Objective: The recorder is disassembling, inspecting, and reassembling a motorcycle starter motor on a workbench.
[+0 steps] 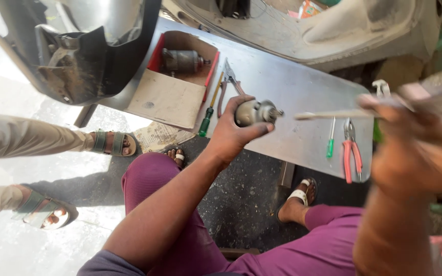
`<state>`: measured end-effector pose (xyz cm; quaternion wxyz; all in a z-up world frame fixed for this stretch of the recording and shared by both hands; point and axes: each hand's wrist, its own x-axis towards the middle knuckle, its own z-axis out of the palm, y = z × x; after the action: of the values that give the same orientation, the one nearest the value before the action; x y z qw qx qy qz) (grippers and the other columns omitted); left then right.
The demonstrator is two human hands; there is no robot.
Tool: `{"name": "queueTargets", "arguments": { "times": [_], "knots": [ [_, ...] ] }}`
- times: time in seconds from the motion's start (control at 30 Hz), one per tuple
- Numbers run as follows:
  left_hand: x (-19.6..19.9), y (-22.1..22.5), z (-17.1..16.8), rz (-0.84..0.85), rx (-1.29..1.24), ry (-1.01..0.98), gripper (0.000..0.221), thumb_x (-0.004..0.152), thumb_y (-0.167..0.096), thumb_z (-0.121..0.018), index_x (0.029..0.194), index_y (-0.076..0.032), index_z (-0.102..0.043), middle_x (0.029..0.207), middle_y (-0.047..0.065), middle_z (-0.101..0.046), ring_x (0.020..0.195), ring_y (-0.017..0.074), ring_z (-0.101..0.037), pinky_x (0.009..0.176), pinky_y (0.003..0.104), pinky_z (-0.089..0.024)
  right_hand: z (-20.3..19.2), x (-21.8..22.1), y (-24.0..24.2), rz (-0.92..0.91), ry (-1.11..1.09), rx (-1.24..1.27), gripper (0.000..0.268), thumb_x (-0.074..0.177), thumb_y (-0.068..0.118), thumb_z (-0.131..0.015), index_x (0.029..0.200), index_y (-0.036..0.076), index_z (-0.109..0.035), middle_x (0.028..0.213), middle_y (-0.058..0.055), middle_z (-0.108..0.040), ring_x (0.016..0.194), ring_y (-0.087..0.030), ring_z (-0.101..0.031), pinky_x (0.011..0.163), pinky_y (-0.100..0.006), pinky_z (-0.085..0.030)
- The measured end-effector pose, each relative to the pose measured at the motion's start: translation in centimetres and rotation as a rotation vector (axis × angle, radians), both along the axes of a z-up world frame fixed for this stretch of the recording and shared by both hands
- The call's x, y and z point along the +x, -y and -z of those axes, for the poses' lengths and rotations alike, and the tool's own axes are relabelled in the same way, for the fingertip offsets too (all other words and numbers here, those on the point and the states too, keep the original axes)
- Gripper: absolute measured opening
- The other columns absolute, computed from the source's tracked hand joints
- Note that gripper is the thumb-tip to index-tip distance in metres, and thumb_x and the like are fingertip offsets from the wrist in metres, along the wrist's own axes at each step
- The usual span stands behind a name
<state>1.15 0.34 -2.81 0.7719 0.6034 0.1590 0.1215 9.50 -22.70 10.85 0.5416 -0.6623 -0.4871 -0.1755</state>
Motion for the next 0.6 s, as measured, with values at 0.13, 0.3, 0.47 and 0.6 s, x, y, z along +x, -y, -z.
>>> {"name": "queueTargets", "arguments": {
  "times": [0.13,0.3,0.47,0.6],
  "knots": [
    [-0.9,-0.3,-1.7,0.005,0.049,-0.046,0.098,0.063,-0.040,-0.091,0.145,-0.009,-0.048,0.117,0.014,-0.063,0.104,0.0200,-0.068,0.096,0.033,-0.058,-1.9,-1.6,2.7,0.463,0.673,-0.505,0.025,0.118,-0.009,-0.046,0.117,-0.013,-0.070,0.104,-0.025,-0.073,0.087,-0.035,-0.068,0.081,-0.042,-0.057],
    [-1.0,0.3,-0.9,0.025,0.119,0.117,0.097,0.064,-0.043,-0.093,0.143,-0.006,-0.050,0.130,0.017,-0.058,0.116,0.0259,-0.066,0.100,0.036,-0.056,1.5,-0.1,3.9,0.295,0.447,-0.103,0.024,0.133,-0.001,-0.047,0.120,-0.015,-0.063,0.111,-0.027,-0.071,0.096,-0.034,-0.079,0.082,-0.036,-0.064],
    [-0.8,0.9,-0.3,0.031,0.241,0.039,0.101,0.062,-0.045,-0.093,0.146,-0.010,-0.048,0.130,0.018,-0.052,0.118,0.0280,-0.062,0.102,0.038,-0.053,4.5,-0.1,1.8,0.126,0.226,0.122,0.038,0.129,0.006,-0.063,0.142,0.001,-0.028,0.114,-0.020,-0.062,0.092,-0.027,-0.073,0.089,-0.043,-0.066],
    [-0.7,1.0,-0.4,0.069,0.249,0.023,0.104,0.061,-0.047,-0.092,0.148,-0.012,-0.046,0.132,0.019,-0.050,0.119,0.0291,-0.061,0.103,0.038,-0.054,5.2,-0.1,1.2,0.100,0.076,0.197,0.060,0.121,0.010,-0.067,0.151,0.006,-0.015,0.112,-0.017,-0.057,0.089,-0.026,-0.071,0.091,-0.048,-0.066]
  ]
}}
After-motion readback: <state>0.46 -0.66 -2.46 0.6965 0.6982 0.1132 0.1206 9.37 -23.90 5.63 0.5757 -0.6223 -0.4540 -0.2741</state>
